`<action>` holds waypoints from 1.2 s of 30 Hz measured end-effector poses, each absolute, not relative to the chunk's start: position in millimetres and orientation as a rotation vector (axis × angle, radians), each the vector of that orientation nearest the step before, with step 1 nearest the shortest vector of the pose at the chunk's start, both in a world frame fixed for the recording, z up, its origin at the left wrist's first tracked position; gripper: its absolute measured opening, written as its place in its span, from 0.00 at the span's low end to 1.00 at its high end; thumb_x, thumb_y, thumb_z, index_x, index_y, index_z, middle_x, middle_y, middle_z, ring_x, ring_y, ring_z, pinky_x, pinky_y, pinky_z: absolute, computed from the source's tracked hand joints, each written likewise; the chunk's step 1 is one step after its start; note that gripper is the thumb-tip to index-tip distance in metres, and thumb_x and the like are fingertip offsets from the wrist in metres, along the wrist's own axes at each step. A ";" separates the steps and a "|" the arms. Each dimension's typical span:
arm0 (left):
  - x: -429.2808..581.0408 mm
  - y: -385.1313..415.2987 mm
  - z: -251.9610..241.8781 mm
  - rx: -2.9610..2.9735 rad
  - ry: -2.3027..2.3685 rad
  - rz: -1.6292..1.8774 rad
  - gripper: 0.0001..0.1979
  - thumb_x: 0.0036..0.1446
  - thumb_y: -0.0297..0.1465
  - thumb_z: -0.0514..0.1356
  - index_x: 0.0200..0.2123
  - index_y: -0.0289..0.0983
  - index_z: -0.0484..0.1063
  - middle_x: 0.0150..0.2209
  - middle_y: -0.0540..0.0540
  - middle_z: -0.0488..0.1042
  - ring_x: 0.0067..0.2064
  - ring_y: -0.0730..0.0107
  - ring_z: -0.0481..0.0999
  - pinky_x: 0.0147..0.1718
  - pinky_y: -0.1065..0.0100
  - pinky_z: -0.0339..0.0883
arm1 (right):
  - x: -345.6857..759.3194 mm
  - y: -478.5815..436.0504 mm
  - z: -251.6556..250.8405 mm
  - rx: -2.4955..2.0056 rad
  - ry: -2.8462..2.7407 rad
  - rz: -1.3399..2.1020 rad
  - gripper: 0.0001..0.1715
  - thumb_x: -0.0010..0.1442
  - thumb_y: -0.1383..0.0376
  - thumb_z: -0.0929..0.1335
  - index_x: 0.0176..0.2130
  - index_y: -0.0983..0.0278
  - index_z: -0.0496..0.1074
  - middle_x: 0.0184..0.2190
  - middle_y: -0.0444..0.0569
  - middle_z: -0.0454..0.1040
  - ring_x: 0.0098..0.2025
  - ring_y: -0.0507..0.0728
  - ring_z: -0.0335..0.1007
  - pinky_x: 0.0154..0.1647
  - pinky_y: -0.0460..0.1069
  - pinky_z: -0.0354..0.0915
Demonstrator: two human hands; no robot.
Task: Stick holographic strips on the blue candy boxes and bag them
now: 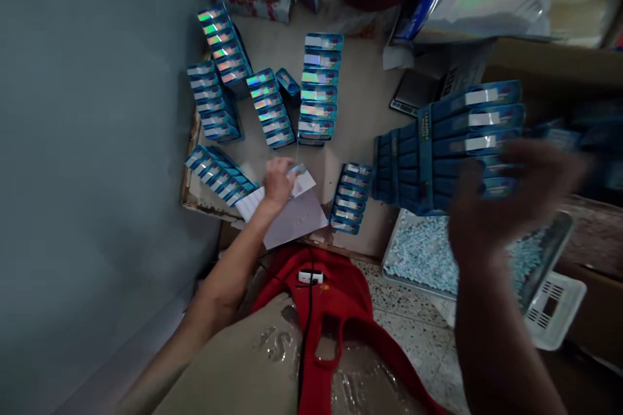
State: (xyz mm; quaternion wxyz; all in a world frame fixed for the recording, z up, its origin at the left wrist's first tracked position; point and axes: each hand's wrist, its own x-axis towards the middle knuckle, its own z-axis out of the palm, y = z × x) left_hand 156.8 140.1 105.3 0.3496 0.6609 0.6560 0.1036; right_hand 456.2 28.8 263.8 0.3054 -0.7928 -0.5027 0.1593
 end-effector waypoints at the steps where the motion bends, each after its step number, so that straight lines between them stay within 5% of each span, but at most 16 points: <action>1: 131.6 144.2 96.3 1.674 1.756 0.222 0.10 0.51 0.28 0.73 0.35 0.39 0.76 0.45 0.39 0.81 0.52 0.52 0.75 0.53 0.59 0.64 | 433.4 28.4 253.4 -2.068 -1.388 0.345 0.19 0.69 0.50 0.64 0.58 0.39 0.71 0.55 0.56 0.77 0.65 0.75 0.67 0.63 0.74 0.65; 6: 84.8 154.7 58.4 1.384 1.544 0.201 0.16 0.40 0.35 0.79 0.32 0.39 0.80 0.30 0.47 0.79 0.34 0.63 0.76 0.39 0.68 0.65 | 333.5 42.0 173.5 -1.918 -1.727 0.824 0.18 0.67 0.63 0.64 0.53 0.53 0.76 0.53 0.55 0.78 0.58 0.68 0.72 0.62 0.64 0.69; 12: 120.0 159.9 43.4 1.626 1.411 -0.019 0.12 0.56 0.34 0.69 0.43 0.37 0.84 0.42 0.44 0.84 0.43 0.61 0.79 0.43 0.66 0.66 | 293.6 66.5 99.0 -2.024 -1.963 0.862 0.24 0.68 0.70 0.62 0.60 0.65 0.75 0.58 0.59 0.75 0.58 0.68 0.67 0.63 0.61 0.65; 28: 116.3 157.3 31.3 1.224 1.257 0.088 0.04 0.49 0.28 0.69 0.29 0.34 0.84 0.28 0.48 0.81 0.34 0.65 0.78 0.41 0.66 0.71 | 266.6 50.0 20.3 -1.920 -2.272 0.738 0.33 0.71 0.74 0.56 0.71 0.66 0.62 0.72 0.60 0.64 0.67 0.65 0.64 0.65 0.60 0.62; 36: 115.5 159.9 41.4 1.415 1.397 0.005 0.09 0.52 0.23 0.67 0.36 0.36 0.87 0.36 0.44 0.85 0.40 0.60 0.83 0.46 0.65 0.73 | 276.4 36.2 47.8 -1.899 -2.294 0.653 0.22 0.74 0.68 0.60 0.59 0.63 0.77 0.58 0.58 0.76 0.60 0.66 0.64 0.60 0.58 0.60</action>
